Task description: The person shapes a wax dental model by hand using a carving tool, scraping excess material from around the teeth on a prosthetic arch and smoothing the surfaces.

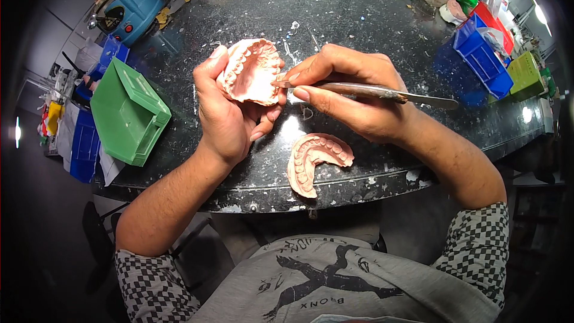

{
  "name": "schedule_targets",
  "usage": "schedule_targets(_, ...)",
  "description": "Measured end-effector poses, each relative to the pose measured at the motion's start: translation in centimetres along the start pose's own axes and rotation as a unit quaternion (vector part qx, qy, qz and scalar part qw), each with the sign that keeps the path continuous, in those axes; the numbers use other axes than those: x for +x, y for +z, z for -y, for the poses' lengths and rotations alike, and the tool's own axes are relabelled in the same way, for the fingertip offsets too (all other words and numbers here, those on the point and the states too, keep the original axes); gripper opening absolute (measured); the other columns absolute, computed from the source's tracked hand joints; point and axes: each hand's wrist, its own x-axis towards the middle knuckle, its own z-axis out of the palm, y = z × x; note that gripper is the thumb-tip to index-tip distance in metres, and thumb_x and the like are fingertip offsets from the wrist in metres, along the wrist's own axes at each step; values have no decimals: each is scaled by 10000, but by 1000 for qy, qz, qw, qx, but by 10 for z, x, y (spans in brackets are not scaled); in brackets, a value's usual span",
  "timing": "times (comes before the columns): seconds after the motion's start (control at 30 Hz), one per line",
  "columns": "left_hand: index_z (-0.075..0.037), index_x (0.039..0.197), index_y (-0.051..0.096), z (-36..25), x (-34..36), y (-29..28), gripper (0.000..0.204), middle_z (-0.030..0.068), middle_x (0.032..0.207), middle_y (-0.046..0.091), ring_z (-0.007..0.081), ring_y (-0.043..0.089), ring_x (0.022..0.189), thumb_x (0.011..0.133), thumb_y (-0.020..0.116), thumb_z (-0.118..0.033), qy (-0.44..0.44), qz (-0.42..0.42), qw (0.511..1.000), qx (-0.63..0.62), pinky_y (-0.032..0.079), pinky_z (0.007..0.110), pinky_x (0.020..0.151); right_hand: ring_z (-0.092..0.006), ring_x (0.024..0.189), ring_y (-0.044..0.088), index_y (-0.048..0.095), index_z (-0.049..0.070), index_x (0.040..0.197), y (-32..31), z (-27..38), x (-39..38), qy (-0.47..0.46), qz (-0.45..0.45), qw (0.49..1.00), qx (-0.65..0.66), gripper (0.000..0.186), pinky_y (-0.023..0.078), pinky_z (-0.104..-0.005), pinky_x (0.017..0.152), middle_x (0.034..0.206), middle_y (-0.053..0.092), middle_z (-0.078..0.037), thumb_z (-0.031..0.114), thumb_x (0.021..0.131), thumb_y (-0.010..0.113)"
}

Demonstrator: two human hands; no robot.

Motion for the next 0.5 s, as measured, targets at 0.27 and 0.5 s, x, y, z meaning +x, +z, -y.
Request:
schedule_targets(0.27, -13, 1126, 602, -6, 1, 1, 746, 126, 771, 647, 191, 562, 543, 952, 232, -637, 7, -15, 1000, 0, 353, 267, 356, -166, 807, 727, 675, 16, 983, 2, -4, 1, -44, -3, 999, -13, 120, 561, -291, 701, 902, 730, -89, 117, 920, 687)
schedule_targets(0.5, 23, 1135, 605, -16, 1, 1, 842, 134, 786, 648, 182, 535, 526, 920, 215, -691, -22, 62, 994, -91, 323, 248, 345, -192, 1006, 685, 631, -53, 1050, 2, 9, 0, -81, -26, 987, 134, 130, 571, -321, 924, 1099, 657, -159, -13, 927, 647)
